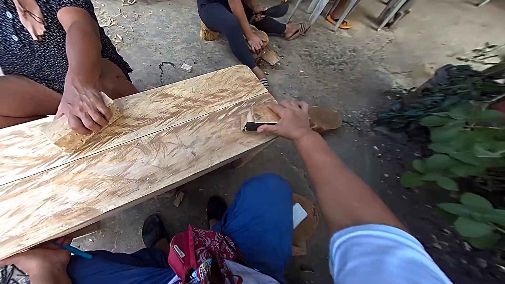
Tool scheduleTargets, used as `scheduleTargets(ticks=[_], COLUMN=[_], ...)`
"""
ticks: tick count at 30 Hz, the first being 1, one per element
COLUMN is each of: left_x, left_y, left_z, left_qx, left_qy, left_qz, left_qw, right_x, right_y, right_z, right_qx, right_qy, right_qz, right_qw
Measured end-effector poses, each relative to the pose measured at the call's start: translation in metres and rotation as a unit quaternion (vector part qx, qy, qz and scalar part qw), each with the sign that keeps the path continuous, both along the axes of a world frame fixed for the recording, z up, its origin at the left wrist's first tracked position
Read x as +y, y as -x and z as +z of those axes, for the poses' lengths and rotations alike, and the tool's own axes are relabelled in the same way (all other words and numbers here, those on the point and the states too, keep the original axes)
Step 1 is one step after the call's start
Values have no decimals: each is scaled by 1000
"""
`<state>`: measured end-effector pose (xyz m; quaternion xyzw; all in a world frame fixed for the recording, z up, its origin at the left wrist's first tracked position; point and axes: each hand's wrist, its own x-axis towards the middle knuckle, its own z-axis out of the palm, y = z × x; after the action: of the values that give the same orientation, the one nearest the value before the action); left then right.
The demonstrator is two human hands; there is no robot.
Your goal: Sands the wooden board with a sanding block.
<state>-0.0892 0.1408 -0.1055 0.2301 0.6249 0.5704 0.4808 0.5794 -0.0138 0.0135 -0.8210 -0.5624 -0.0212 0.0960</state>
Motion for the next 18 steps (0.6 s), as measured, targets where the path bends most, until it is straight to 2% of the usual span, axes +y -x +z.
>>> scheduleTargets(ticks=[2,5,7,9,12,15,18], left_x=[0,0,-2,-6,-4,-3,-6], left_y=[4,2,-6,-15,-13,-13,-14], left_z=[-2,0,5,12,12,12,12], left_qx=[2,2,11,19,26,25,27], left_qy=[6,7,8,9,4,3,1], left_qz=[2,19,37,48,40,32,33], left_qw=[1000,1000,999,999,999,999,999], right_x=[13,38,50,54,44,27,4], right_y=[49,163,227,250,210,106,-5], right_z=[-4,-4,-1,3,-1,-5,-5], right_qx=[-13,20,49,72,57,16,-1], right_qy=[-44,-98,-86,-52,-87,-97,-42], right_qz=[64,145,177,213,227,179,63], right_qw=[997,984,979,973,968,979,997])
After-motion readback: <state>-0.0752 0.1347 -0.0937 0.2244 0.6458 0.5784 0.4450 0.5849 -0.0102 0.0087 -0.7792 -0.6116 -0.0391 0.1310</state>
